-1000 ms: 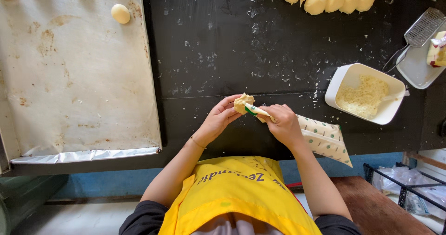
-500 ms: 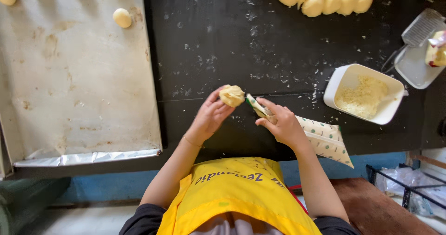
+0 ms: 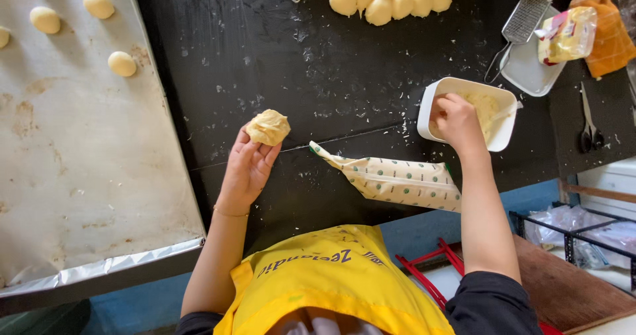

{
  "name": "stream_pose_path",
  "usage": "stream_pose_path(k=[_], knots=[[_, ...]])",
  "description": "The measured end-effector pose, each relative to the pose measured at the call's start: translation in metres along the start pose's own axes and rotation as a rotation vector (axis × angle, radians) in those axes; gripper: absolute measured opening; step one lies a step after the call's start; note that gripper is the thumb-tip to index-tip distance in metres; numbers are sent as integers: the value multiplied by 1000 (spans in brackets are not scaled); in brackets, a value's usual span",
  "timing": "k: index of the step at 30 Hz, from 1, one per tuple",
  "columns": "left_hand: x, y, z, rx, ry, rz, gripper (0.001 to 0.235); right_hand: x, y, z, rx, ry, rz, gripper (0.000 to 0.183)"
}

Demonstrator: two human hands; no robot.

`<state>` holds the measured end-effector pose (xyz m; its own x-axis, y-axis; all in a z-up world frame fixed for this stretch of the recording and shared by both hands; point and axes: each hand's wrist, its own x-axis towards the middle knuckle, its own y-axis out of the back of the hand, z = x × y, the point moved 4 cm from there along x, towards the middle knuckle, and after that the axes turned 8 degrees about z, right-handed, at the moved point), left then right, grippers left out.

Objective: The person repeatedly takes small dough balls, flattens them, fills them with grated cheese from a container, and rolls them into balls before placing them on a baking tray. The process is repeated multiple times throughout the clip.

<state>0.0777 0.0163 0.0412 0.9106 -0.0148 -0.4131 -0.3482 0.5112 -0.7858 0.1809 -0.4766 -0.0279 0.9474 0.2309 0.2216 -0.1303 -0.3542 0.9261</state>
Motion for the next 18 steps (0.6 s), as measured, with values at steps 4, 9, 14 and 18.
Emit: stream_pose_path(k=[4,9,14,18], knots=[[-3,9,-10,-24,21,-33,39,9,-9,20,12,-52,-30,14],[-5,20,-4,-13,-6,-43,39,29,50,-9,219,-279,-145,20],[-9,19,3,6,-18,-57,37,30,28,16,-35,-143,-283,16],[-14,16,1,-3,-22,-78,40,0,-22,54,-122,-19,-177,13]])
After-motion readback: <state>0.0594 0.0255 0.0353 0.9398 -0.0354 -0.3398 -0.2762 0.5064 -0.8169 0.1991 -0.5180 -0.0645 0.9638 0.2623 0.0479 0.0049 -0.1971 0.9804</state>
